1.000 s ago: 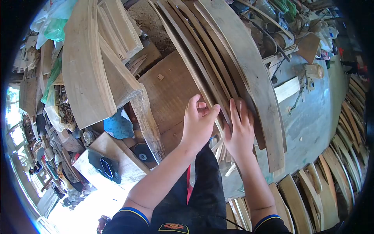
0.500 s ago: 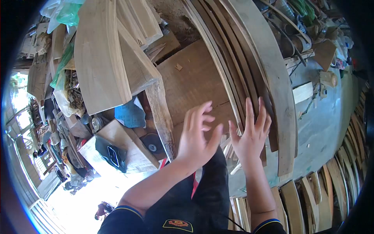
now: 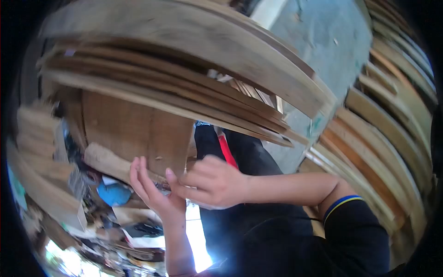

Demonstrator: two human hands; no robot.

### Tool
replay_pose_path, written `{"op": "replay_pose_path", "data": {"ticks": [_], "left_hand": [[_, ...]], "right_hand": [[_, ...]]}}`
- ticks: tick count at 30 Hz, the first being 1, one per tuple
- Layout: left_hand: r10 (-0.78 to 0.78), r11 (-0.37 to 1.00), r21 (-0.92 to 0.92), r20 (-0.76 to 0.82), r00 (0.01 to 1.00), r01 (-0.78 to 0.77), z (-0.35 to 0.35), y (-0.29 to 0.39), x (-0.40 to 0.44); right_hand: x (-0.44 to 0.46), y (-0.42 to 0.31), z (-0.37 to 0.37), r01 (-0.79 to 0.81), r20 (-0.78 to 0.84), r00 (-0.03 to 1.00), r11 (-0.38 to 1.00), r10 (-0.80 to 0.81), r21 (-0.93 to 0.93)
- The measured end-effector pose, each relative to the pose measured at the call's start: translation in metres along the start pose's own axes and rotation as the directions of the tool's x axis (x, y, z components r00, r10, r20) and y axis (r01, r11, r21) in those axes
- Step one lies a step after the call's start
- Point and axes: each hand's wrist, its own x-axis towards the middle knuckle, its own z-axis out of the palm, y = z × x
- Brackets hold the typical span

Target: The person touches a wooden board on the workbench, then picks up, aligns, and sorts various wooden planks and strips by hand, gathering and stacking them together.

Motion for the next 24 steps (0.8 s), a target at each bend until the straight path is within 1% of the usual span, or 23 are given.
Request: {"op": "replay_pose_path", "data": {"ticks": [1,2,3,5,6,7,8,9,10,11,12,13,14,15,17,19,21,22,23,24], "left_hand": [[-0.069,0.997,0.041,0.050,0.996,0.067,0.010,0.007,0.006],[-0.142,0.986,0.095,0.088,0.986,0.134,0.017,0.013,0.010],[-0.101,0.991,0.096,0.112,0.989,0.091,0.023,0.013,0.012],[-0.088,0.933,0.359,0.246,0.965,-0.006,0.034,0.005,0.016],[-0.084,0.912,0.406,0.308,0.948,-0.051,0.038,-0.003,0.016],[-0.049,0.909,0.406,0.319,0.947,-0.089,0.040,-0.004,0.018],[-0.056,0.907,0.411,0.332,0.942,-0.091,0.044,-0.003,0.020],[-0.062,0.905,0.415,0.347,0.936,-0.094,0.047,-0.002,0.022],[-0.099,0.915,0.398,0.376,0.921,-0.064,0.051,-0.002,0.026],[-0.069,0.912,0.399,0.390,0.918,-0.101,0.055,-0.004,0.026],[-0.079,0.878,0.464,0.388,0.918,-0.120,0.061,-0.009,0.023],[-0.090,0.838,0.528,0.383,0.919,-0.138,0.068,-0.013,0.022],[-0.111,0.834,0.537,0.386,0.916,-0.126,0.073,-0.015,0.023],[-0.089,0.827,0.540,0.404,0.911,-0.158,0.080,-0.021,0.021],[-0.068,0.771,0.618,0.323,0.944,-0.156,0.091,-0.030,0.017],[-0.019,0.763,0.618,0.313,0.949,-0.189,0.095,-0.032,0.016],[-0.014,0.771,0.613,0.291,0.957,-0.175,0.097,-0.033,0.016],[0.058,0.785,0.592,0.225,0.973,-0.184,0.102,-0.031,0.013],[0.070,0.772,0.603,0.235,0.970,-0.202,0.103,-0.027,0.013],[0.075,0.836,0.519,0.212,0.974,-0.177,0.104,-0.021,0.013]], "right_hand": [[-0.014,-0.005,0.004,0.012,0.036,0.999,0.999,-0.014,0.046],[-0.031,-0.011,0.012,-0.003,0.006,1.000,1.000,0.003,0.023],[-0.047,-0.015,0.017,-0.031,-0.028,0.999,0.999,0.031,0.007],[-0.081,-0.019,0.016,-0.131,0.063,0.990,0.981,0.123,0.146],[-0.099,-0.019,0.018,-0.142,0.030,0.990,0.981,0.139,0.135],[-0.117,-0.020,0.021,-0.247,0.052,0.969,0.957,0.242,0.152],[-0.134,-0.019,0.022,-0.353,0.076,0.936,0.919,0.345,0.173],[-0.152,-0.017,0.022,-0.466,0.171,0.881,0.873,0.442,0.144],[-0.170,-0.014,0.025,-0.516,0.166,0.852,0.849,0.496,0.116],[-0.188,-0.009,0.029,-0.565,0.161,0.821,0.820,0.548,0.089],[-0.206,-0.004,0.033,-0.577,0.130,0.815,0.811,0.565,0.092],[-0.224,0.001,0.037,-0.643,0.165,0.762,0.762,0.627,0.078],[-0.241,0.007,0.043,-0.706,0.203,0.701,0.705,0.683,0.065],[-0.260,0.016,0.049,-0.720,0.153,0.692,0.691,0.705,0.069],[-0.293,0.038,0.061,-0.836,0.267,0.522,0.548,0.810,-0.024],[-0.330,0.064,0.072,-0.880,0.305,0.403,0.457,0.863,-0.130],[-0.367,0.093,0.086,-0.930,0.282,0.305,0.349,0.909,-0.117],[-0.386,0.112,0.095,-0.955,0.302,0.234,0.277,0.924,-0.108],[-0.405,0.130,0.106,-0.975,0.325,0.161,0.202,0.932,-0.097],[-0.422,0.149,0.115,-0.986,0.358,0.085,0.129,0.930,-0.101]]}}
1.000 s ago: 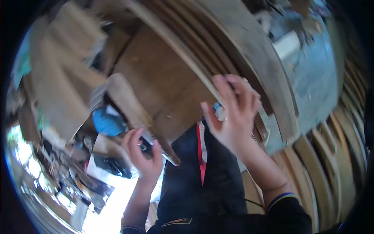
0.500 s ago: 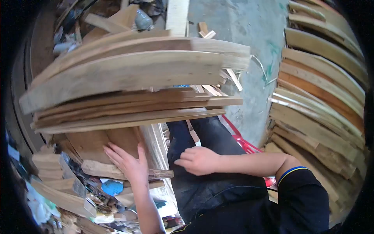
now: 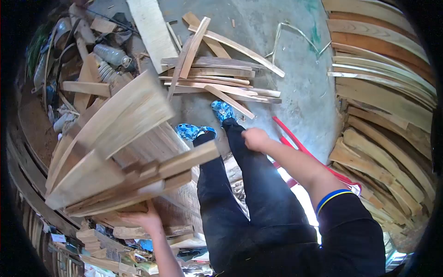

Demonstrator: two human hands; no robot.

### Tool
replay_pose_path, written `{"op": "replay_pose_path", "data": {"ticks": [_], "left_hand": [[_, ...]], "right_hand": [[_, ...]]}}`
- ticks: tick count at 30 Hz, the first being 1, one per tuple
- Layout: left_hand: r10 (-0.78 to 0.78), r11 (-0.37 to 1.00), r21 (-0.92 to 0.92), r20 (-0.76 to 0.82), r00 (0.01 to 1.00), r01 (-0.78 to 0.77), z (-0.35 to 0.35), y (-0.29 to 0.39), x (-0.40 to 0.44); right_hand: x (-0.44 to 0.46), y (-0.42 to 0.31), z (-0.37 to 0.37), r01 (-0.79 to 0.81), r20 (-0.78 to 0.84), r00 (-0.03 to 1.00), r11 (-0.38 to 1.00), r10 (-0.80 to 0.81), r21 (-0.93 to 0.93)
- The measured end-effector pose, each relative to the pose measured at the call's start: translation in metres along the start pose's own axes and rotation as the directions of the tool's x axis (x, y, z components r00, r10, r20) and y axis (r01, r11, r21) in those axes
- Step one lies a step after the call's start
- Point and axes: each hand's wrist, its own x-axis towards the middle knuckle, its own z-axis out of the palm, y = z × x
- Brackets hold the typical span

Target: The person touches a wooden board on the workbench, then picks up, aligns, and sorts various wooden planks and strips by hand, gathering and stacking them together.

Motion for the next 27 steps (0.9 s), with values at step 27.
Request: {"op": "replay_pose_path", "data": {"ticks": [27], "left_hand": [[-0.082,0.988,0.135,0.029,0.996,0.077,0.004,-0.033,0.007]], "right_hand": [[0.272,0.129,0.115,-0.368,-0.405,0.818,0.913,0.408,0.178]]}}
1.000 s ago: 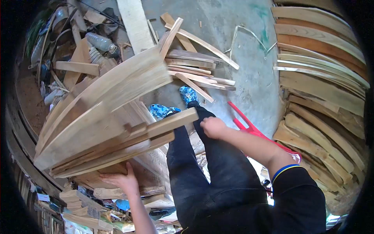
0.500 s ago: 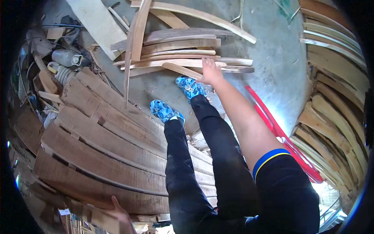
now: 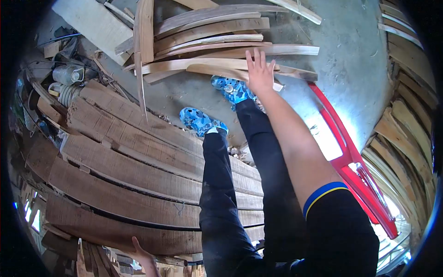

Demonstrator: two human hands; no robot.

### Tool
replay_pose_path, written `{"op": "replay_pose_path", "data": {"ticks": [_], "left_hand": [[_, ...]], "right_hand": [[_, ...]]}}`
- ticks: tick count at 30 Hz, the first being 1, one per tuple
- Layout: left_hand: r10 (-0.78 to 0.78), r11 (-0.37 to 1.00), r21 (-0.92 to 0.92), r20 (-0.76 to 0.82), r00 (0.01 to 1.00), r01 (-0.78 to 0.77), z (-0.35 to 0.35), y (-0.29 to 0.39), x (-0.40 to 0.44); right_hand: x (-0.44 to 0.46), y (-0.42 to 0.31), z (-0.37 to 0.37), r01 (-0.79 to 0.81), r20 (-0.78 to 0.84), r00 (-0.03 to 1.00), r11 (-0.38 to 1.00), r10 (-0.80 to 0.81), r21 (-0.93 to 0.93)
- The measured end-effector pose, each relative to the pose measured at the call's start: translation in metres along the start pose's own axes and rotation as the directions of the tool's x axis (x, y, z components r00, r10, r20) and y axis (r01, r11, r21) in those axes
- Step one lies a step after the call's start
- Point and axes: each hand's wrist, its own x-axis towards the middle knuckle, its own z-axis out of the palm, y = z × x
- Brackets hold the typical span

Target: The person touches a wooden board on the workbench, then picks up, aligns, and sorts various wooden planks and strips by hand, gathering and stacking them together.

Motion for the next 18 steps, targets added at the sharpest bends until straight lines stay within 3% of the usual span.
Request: {"op": "replay_pose_path", "data": {"ticks": [3,6,7,10,12,14,16,18], "left_hand": [[-0.040,0.999,-0.015,-0.007,0.999,0.040,0.005,0.019,-0.005],[-0.079,0.997,-0.004,0.003,0.997,0.079,0.000,0.003,0.000],[-0.097,0.995,0.006,0.012,0.995,0.097,-0.001,-0.001,0.001],[-0.104,0.994,-0.013,0.062,0.993,0.105,-0.004,-0.007,0.003],[-0.067,0.997,0.039,0.047,0.997,0.065,-0.006,-0.009,0.003],[-0.032,0.996,0.084,0.034,0.999,0.029,-0.001,0.002,0.000],[-0.117,0.993,-0.022,-0.033,0.993,0.116,0.004,0.019,-0.007],[-0.082,0.997,-0.005,-0.029,0.996,0.082,0.003,0.015,-0.006]], "right_hand": [[0.017,0.004,0.008,0.134,-0.111,0.984,0.988,-0.142,-0.080],[0.022,0.007,0.000,0.165,-0.025,0.986,0.984,-0.167,-0.070],[0.020,0.008,0.001,0.171,-0.132,0.976,0.984,-0.176,-0.043],[0.034,-0.003,-0.007,0.079,-0.086,0.993,0.996,-0.082,-0.035],[0.039,-0.010,-0.012,0.082,-0.166,0.982,0.996,-0.085,-0.025],[0.043,-0.014,-0.021,0.103,0.047,0.994,0.994,-0.102,-0.020],[0.044,-0.008,-0.024,0.142,0.035,0.989,0.990,-0.143,0.021],[0.049,0.001,-0.020,0.193,0.082,0.975,0.969,-0.207,0.157]]}}
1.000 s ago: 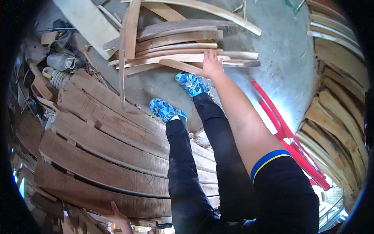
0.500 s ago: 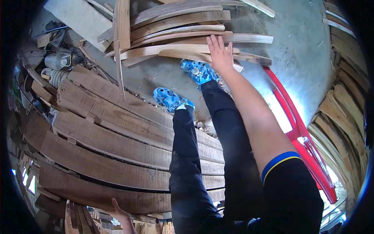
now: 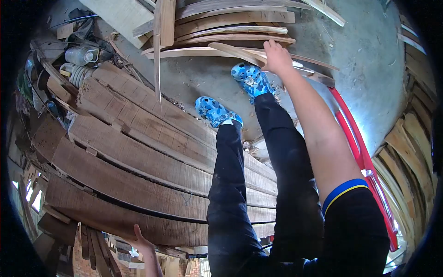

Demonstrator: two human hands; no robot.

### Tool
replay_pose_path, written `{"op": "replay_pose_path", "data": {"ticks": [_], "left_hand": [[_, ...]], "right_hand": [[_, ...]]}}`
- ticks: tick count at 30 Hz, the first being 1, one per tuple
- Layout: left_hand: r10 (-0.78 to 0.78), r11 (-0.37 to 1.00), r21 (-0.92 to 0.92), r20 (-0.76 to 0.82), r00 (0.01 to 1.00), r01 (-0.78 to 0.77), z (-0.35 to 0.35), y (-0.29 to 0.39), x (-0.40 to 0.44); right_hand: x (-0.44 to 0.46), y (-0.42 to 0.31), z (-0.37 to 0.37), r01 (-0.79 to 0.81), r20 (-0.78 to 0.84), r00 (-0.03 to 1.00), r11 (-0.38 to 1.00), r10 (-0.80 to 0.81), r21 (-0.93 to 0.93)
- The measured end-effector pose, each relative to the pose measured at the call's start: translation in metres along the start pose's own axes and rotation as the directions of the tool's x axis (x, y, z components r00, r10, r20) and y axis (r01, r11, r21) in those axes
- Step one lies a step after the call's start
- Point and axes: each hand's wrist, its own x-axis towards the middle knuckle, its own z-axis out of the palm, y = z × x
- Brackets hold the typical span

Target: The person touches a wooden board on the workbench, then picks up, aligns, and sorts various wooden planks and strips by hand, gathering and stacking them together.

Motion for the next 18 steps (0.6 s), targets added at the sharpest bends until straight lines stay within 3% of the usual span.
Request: {"op": "replay_pose_path", "data": {"ticks": [4,8,14,16,18], "left_hand": [[0.038,0.998,-0.044,0.004,0.999,-0.037,-0.001,-0.034,0.011],[-0.052,0.997,-0.066,-0.027,0.998,0.050,0.007,0.029,-0.009],[-0.043,0.991,-0.129,-0.026,0.999,0.039,0.009,0.012,-0.004],[0.047,0.982,-0.179,-0.031,0.998,-0.052,0.009,0.006,0.000],[0.043,0.983,-0.175,-0.032,0.999,-0.048,0.010,0.009,-0.001]], "right_hand": [[0.001,-0.001,0.000,-0.009,-0.008,1.000,0.993,0.008,-0.117],[0.001,-0.010,-0.010,-0.041,0.020,0.999,0.991,0.044,-0.126],[0.004,0.005,-0.009,0.043,0.065,0.997,0.998,-0.039,-0.056],[0.005,0.007,-0.007,0.036,0.095,0.994,0.994,-0.046,0.103],[-0.003,0.007,-0.009,0.026,0.132,0.991,0.996,-0.037,0.086]]}}
